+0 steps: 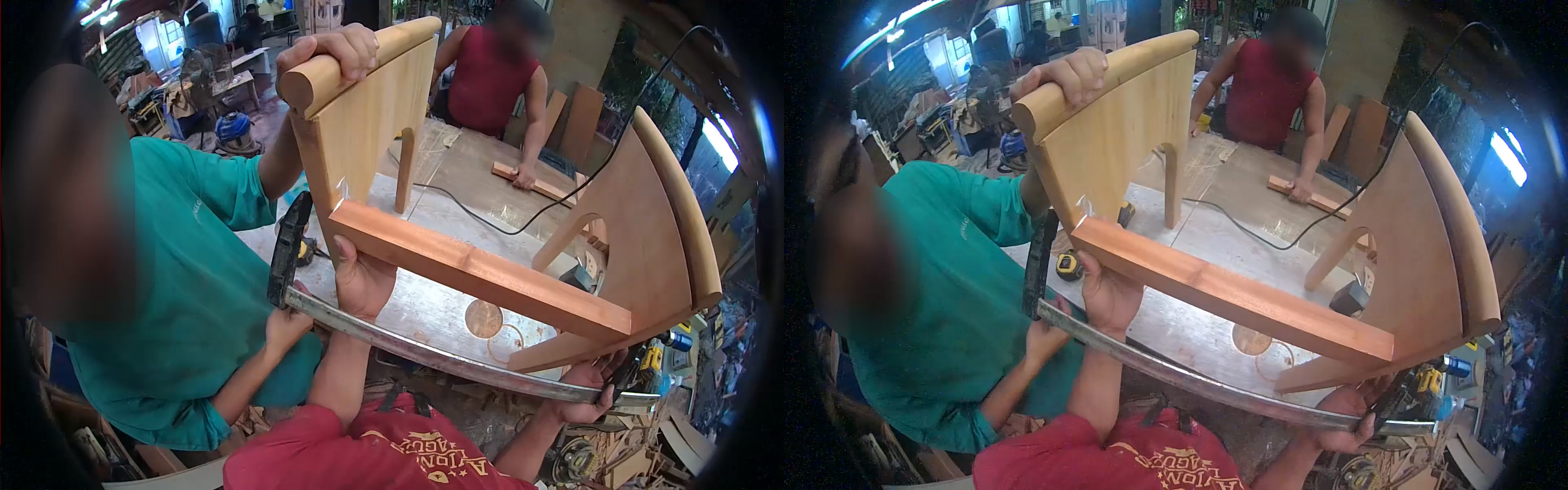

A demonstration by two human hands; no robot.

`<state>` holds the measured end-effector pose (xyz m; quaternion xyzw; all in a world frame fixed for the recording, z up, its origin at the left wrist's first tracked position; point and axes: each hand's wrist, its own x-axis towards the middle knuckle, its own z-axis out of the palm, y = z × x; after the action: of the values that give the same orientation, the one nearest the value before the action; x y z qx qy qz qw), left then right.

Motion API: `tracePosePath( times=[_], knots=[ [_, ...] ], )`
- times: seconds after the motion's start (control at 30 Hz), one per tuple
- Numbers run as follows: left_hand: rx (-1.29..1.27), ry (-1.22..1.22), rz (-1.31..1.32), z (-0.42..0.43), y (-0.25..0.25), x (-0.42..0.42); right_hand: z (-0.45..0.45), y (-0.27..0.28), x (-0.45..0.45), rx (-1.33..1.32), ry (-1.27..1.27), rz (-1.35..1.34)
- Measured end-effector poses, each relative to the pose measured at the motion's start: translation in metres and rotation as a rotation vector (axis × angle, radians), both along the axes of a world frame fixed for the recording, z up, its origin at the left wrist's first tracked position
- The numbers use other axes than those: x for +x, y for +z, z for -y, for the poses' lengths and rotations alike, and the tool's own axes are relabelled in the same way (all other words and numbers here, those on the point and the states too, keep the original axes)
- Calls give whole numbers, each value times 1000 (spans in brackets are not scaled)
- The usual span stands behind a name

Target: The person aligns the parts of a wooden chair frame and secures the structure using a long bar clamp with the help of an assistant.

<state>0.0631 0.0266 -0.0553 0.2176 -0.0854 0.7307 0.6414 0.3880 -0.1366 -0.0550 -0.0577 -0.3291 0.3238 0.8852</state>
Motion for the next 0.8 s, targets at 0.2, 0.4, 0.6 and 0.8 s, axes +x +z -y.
tracePosePath(
  times=[0.2, 0.4, 0.6, 0.8],
  knots=[
    [35, -45, 33, -2, 12, 5, 0, -4, -1, -46, -53, 19],
    [104, -57, 34, -14, 12, 9, -2, -15, 8, 61, -16, -23],
    [32, -45, 6, -1, 0, 7, -7, -8, -7, -15, -29, 38],
    [-128, -33, -238, 11, 15, -2, -8, -26, 5, -58, -111, 13]
  ],
)
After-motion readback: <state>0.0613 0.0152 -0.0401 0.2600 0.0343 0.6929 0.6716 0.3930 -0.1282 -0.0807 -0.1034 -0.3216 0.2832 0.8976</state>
